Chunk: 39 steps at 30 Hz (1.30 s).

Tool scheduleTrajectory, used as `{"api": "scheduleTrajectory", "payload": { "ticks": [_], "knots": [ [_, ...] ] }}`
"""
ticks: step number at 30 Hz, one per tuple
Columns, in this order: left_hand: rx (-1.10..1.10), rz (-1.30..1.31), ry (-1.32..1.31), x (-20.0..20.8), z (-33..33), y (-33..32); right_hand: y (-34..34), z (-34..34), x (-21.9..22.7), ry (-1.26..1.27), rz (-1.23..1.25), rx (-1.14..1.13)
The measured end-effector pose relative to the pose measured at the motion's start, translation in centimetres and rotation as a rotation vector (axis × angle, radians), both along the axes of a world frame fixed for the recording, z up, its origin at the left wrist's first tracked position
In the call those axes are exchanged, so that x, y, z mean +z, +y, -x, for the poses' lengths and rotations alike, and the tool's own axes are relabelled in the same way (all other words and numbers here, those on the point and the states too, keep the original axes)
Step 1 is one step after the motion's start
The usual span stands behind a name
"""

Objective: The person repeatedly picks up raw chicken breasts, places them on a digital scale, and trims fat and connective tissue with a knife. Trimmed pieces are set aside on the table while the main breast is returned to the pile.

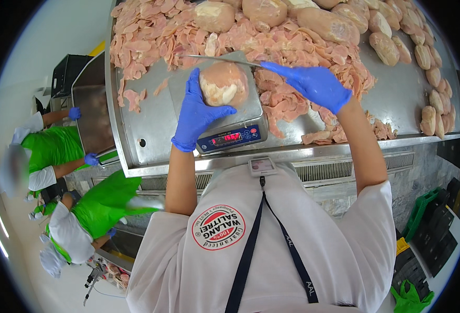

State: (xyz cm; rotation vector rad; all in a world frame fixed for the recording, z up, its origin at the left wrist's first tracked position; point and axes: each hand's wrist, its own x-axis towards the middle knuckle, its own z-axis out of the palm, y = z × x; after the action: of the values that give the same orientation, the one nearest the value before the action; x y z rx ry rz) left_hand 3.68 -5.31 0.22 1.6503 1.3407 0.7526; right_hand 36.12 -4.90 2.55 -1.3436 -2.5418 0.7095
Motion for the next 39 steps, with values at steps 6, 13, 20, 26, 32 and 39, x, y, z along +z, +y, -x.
{"api": "scheduleTrajectory", "payload": {
  "ticks": [6, 13, 20, 26, 32, 39],
  "knots": [
    [-0.055, -0.04, -0.065, -1.6, 2.0, 0.2, 5.3, 4.4, -0.4, -0.184, 0.036, 0.071],
    [0.036, -0.028, -0.053, -1.1, 6.0, 0.2, 1.0, 3.7, -5.8, 0.151, 0.17, -0.202],
    [-0.342, -0.443, 0.176, 1.5, 1.7, 4.4, -7.5, 6.8, -7.5, 0.584, 0.175, -0.673],
    [-0.16, -0.431, 0.452, 1.6, -0.4, 2.1, -9.9, 10.3, -7.3, 0.787, -0.1, -0.688],
    [-0.236, -0.335, 0.547, 3.1, 2.7, 1.2, -13.6, 11.6, -7.1, 0.521, -0.021, -0.743],
    [-0.489, -0.404, 0.128, -0.4, 1.7, 5.6, -14.5, 13.8, -9.2, 0.504, -0.069, -0.71]
  ]
}}
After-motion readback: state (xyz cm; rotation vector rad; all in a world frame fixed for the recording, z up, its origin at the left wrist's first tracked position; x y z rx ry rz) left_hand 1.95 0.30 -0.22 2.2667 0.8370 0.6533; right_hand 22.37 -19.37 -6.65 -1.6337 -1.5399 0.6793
